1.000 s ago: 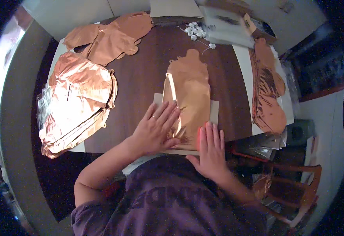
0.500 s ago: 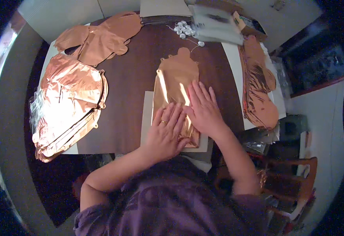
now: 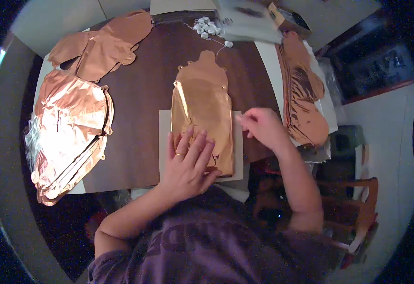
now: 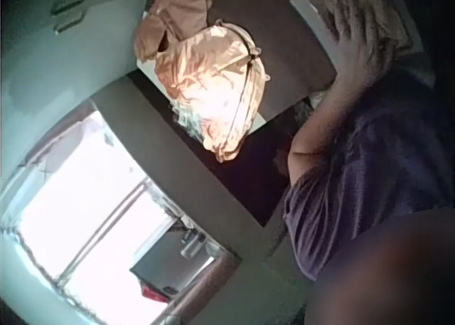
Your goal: Folding a rose-gold foil balloon and placing it inside a plastic retail package with a cardboard header.
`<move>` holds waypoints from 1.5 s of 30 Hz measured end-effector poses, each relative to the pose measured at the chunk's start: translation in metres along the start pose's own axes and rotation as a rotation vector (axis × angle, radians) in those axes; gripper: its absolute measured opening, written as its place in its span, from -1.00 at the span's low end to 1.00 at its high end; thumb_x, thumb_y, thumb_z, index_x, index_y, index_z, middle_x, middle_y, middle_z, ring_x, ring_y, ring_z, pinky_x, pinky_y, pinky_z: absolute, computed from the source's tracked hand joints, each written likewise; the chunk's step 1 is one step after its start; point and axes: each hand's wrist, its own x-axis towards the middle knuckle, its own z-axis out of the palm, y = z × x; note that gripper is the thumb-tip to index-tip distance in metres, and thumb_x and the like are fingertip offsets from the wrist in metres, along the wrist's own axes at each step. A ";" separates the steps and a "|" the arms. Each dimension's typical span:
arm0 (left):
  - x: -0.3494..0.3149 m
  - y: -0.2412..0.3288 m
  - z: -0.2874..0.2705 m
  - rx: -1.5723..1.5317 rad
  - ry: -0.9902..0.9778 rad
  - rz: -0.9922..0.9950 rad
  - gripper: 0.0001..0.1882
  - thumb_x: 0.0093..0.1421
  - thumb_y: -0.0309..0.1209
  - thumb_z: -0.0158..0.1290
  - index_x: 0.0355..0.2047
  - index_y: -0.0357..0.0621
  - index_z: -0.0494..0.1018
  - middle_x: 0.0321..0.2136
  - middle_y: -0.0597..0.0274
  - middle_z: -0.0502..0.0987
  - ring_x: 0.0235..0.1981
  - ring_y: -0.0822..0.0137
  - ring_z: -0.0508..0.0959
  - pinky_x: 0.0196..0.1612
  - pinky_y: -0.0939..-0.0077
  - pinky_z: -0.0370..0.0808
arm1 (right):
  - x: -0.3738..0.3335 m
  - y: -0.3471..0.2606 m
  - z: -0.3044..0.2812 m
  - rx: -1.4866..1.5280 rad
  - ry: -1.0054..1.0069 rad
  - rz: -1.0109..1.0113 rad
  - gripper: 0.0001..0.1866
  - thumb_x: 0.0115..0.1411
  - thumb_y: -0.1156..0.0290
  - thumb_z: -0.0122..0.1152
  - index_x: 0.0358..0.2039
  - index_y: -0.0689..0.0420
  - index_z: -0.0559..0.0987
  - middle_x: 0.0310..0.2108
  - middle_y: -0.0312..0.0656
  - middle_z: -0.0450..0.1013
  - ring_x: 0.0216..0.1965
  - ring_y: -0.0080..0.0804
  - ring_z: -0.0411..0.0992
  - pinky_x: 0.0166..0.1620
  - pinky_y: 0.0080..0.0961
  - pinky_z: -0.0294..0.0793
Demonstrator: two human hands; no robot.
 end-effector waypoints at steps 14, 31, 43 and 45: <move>-0.001 -0.001 0.005 -0.029 0.018 -0.031 -0.25 0.07 0.07 0.13 0.16 -0.15 0.31 0.16 -0.05 0.29 0.23 -0.13 0.23 0.23 -0.30 0.03 | 0.058 -0.021 0.016 0.197 -0.344 0.243 -0.77 0.12 0.24 0.35 -0.50 0.12 0.56 -0.61 -0.39 0.43 -0.70 -0.68 0.27 -0.64 -0.70 0.16; 0.005 0.004 -0.007 0.039 -0.423 0.351 -0.15 0.10 0.17 -0.02 0.34 0.11 0.10 0.38 0.17 0.02 0.41 0.11 -0.04 0.40 -0.02 -0.17 | 0.065 -0.009 0.017 0.382 -0.351 0.230 -0.76 0.16 0.23 0.30 -0.40 0.17 0.59 -0.62 -0.36 0.45 -0.72 -0.62 0.29 -0.65 -0.62 0.19; 0.004 -0.002 -0.002 -0.045 -0.449 0.393 -0.18 0.13 0.16 -0.03 0.35 0.18 0.08 0.38 0.30 0.03 0.41 0.12 -0.05 0.39 -0.07 -0.19 | 0.069 -0.020 0.019 0.355 -0.281 0.162 -0.85 0.19 0.38 0.28 -0.41 0.21 0.61 -0.63 -0.41 0.40 -0.70 -0.76 0.22 -0.64 -0.76 0.14; 0.003 -0.002 -0.001 -0.058 -0.427 0.409 -0.18 0.13 0.14 -0.01 0.35 0.18 0.08 0.39 0.26 0.01 0.40 0.09 -0.02 0.38 -0.10 -0.17 | 0.074 -0.012 0.017 0.389 -0.318 0.144 -0.83 0.17 0.35 0.30 -0.42 0.20 0.62 -0.63 -0.38 0.42 -0.70 -0.72 0.25 -0.63 -0.72 0.18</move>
